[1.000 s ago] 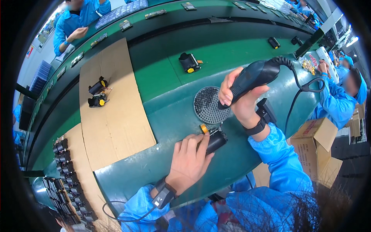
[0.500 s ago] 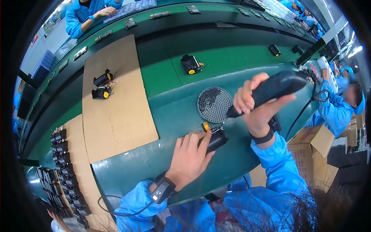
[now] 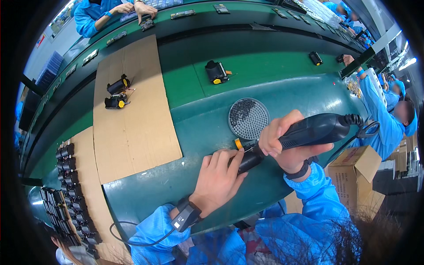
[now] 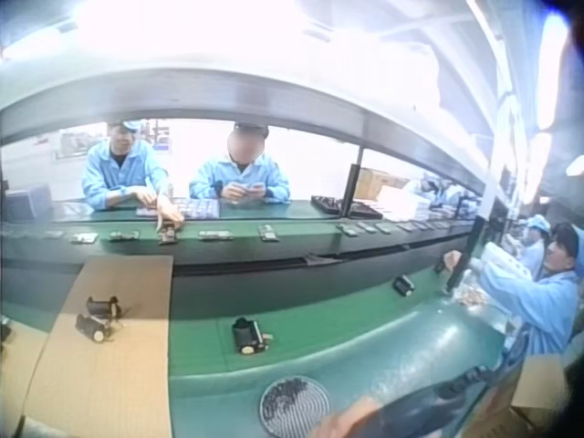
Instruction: Assembling small electronic components using a handheld power screwdriver at an industrial assembly line station.
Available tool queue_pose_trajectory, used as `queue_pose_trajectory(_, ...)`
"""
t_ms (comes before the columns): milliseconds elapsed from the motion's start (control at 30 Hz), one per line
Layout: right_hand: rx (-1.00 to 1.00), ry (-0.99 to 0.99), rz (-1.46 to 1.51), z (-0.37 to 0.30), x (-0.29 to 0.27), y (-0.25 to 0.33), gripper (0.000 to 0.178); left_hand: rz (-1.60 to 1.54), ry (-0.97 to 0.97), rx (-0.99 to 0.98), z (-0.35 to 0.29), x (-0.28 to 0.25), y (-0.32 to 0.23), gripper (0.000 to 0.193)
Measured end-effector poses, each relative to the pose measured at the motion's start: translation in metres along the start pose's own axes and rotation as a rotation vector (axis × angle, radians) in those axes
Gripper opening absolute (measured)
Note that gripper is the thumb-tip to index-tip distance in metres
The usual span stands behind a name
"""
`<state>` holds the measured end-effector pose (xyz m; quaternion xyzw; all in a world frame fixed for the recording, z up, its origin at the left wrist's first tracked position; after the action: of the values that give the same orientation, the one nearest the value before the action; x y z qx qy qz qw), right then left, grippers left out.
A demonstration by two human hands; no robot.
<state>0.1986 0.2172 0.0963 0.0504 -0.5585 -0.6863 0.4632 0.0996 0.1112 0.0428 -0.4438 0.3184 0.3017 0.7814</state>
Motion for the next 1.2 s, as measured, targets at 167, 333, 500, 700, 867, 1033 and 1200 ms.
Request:
queue_pose_trajectory(167,0.025,0.0,-0.012,0.001,-0.001,-0.003,0.101,0.006,0.003,-0.008,0.001,0.0,0.0,0.057)
queue_pose_trajectory(333,0.031,-0.021,-0.135,0.001,0.004,-0.006,0.093,0.004,-0.001,-0.005,0.001,0.001,0.001,0.056)
queue_pose_trajectory(500,-0.013,-0.013,-0.135,0.003,0.003,-0.001,0.093,0.003,-0.004,-0.006,0.001,0.0,0.001,0.056)
queue_pose_trajectory(700,0.006,-0.008,-0.014,0.001,-0.003,-0.004,0.102,0.004,0.001,-0.008,0.0,0.001,0.002,0.057)
queue_pose_trajectory(867,0.014,0.0,0.003,0.001,-0.001,-0.003,0.101,0.003,0.004,-0.011,-0.001,0.002,0.002,0.058)
queue_pose_trajectory(1033,0.015,-0.016,0.04,0.001,0.002,0.005,0.1,-0.059,-0.069,-0.039,0.002,-0.006,0.004,0.058)
queue_pose_trajectory(1200,-0.029,0.083,0.103,0.001,0.015,0.014,0.085,-0.089,-0.188,0.002,-0.002,-0.012,0.007,0.052)
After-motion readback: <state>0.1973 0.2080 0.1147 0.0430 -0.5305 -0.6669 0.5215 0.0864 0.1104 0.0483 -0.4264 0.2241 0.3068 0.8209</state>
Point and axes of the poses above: each hand's wrist, its own z-axis towards the middle knuckle, its own x-axis out of the palm, y = z × x, the point moved 8 cm from there along z, towards the middle knuckle, and after that the axes turned 7 degrees about x, right-handed, at the moved point
